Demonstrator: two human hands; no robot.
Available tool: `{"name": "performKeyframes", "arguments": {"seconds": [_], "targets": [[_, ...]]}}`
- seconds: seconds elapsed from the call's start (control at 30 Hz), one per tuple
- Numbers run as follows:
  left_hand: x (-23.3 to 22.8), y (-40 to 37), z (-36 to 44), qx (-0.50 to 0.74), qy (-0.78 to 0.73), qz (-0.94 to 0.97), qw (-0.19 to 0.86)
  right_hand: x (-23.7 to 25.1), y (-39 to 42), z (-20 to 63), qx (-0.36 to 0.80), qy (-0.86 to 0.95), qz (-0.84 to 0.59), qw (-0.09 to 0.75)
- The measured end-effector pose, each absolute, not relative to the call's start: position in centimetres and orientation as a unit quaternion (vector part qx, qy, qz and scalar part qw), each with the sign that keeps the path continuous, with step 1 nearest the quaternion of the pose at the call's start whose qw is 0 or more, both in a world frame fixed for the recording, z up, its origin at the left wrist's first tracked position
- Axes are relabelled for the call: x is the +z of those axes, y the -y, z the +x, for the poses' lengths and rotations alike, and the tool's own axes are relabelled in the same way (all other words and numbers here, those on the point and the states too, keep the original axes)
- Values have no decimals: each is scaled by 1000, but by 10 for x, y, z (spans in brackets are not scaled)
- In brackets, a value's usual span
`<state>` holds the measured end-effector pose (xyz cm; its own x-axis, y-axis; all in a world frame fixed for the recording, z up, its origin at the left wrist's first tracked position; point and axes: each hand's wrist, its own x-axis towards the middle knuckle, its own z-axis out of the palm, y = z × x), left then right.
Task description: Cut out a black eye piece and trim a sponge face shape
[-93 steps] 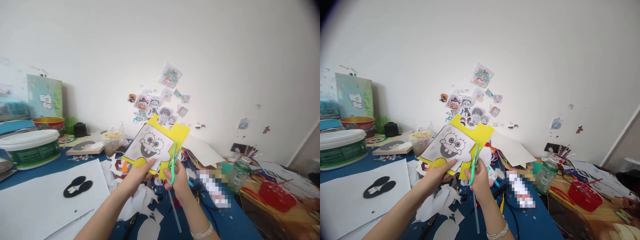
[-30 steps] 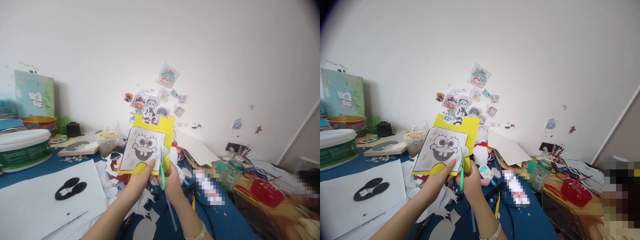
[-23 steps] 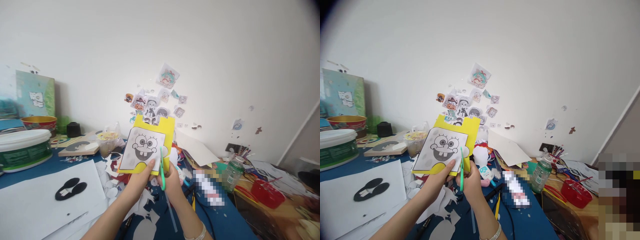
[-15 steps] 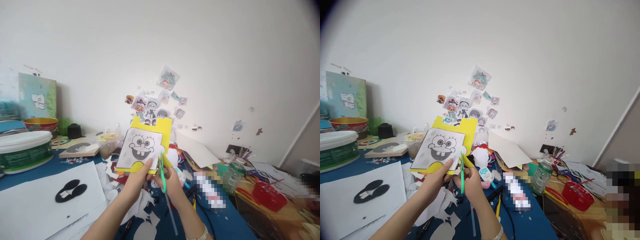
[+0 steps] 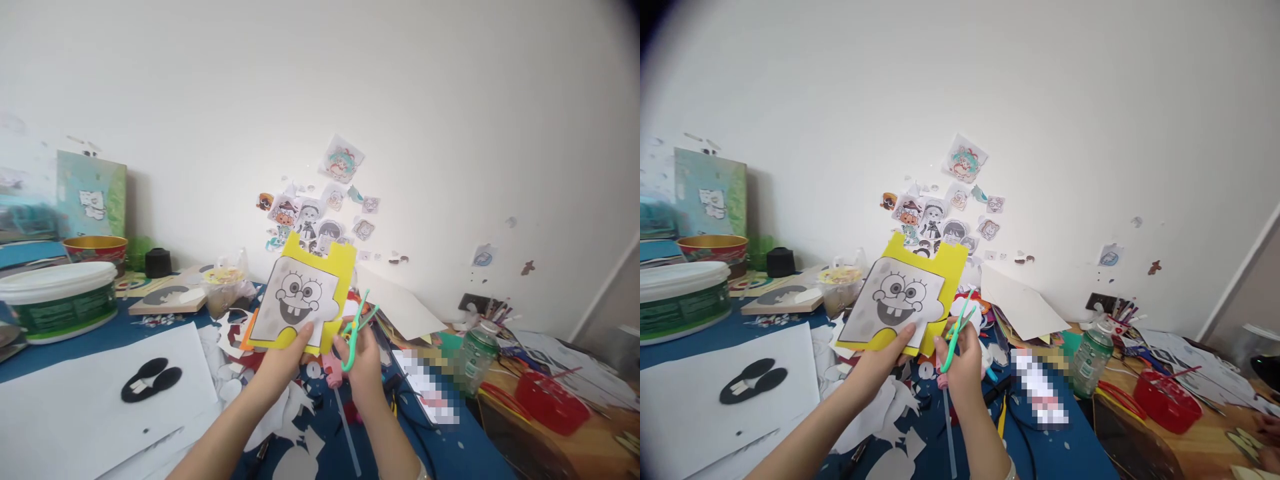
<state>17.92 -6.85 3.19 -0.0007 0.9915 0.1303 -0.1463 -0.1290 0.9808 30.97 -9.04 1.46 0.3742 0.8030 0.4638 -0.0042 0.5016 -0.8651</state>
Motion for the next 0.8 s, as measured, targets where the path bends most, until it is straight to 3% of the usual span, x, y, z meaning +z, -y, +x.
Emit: {"name": "performKeyframes", "arguments": {"seconds": [0.17,0.43,0.8], "targets": [[35,79,186,537,-408,509,536,17,95,296,394,438,-360,723],[36,80,182,499,-391,527,566,13,87,310,382,431,-414,705],[36,81,184,470,-364,528,607,15,90,303,417,439,-320,728]]}}
